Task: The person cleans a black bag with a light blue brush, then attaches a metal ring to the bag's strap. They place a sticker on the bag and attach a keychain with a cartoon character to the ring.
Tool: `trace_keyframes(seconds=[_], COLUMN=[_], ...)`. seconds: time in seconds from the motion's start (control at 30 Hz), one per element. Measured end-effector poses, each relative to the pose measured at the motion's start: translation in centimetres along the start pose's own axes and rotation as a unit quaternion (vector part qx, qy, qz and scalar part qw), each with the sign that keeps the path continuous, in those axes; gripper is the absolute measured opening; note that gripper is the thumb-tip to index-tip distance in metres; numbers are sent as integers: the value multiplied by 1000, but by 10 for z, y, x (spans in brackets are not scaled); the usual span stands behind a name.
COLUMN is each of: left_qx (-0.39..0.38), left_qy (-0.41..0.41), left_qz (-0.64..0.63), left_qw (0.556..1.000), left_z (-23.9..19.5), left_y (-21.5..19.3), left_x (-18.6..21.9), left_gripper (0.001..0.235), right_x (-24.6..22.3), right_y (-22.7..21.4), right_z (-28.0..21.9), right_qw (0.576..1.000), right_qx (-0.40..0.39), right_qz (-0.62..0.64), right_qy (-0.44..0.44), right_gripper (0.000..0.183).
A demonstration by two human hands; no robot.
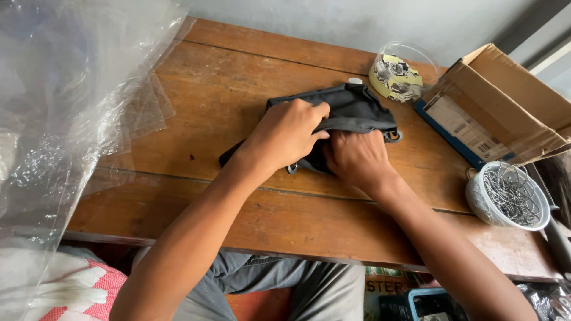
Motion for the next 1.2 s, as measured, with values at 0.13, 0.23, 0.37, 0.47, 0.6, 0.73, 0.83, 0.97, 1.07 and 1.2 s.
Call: trace_keyframes(seconds=[0.13, 0.23, 0.37, 0.47, 0.6, 0.73, 0.83, 0.97, 1.07, 1.2], left_qx=[17, 28, 14, 20, 32, 32, 20, 29, 44, 51], left_qy=[-16, -70, -124, -121, -115, -110, -86, -71, -48, -26], left_qz=[63, 105, 193, 188, 107, 77, 64, 31, 25, 76], left_qw=[998, 992, 973, 975, 987, 990, 994, 997, 998, 996], left_z=[4, 2, -1, -3, -4, -3, -2, -3, -3, 0], left_y=[10, 14, 12, 4, -8, -13, -10, -14, -12, -1], left_x=[-4, -15, -27, -24, -10, 9, 12, 15, 15, 12], left_gripper=[29, 41, 36, 43, 47, 29, 24, 17, 20, 29], right_x=[-9, -6, -16, -6, -8, 9, 12, -1, -13, -11], right_y=[-29, -37, -34, -17, -17, 25, 48, 31, 17, 33], right_z=[-2, -11, -12, -13, -18, -13, -7, 4, 1, -19], right_qw=[997, 980, 960, 981, 994, 997, 993, 997, 998, 998], right_qx=[-16, -69, -163, -99, 106, 41, -27, -27, -37, -37], right_qz=[65, 186, 228, 167, -11, -55, -96, -65, -41, -20], right_qy=[-23, -11, 13, 26, -5, 47, 56, 8, 5, -48], right_gripper=[42, 53, 58, 42, 22, 20, 19, 25, 27, 24])
Point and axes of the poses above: each hand's wrist, its own z-axis towards the middle knuckle, its own y-axis out of the palm, x = y × z, the point moved 7 cm from there along z, towards the middle knuckle, and after that the axes turned 15 degrees about y, right-handed, at the moved point
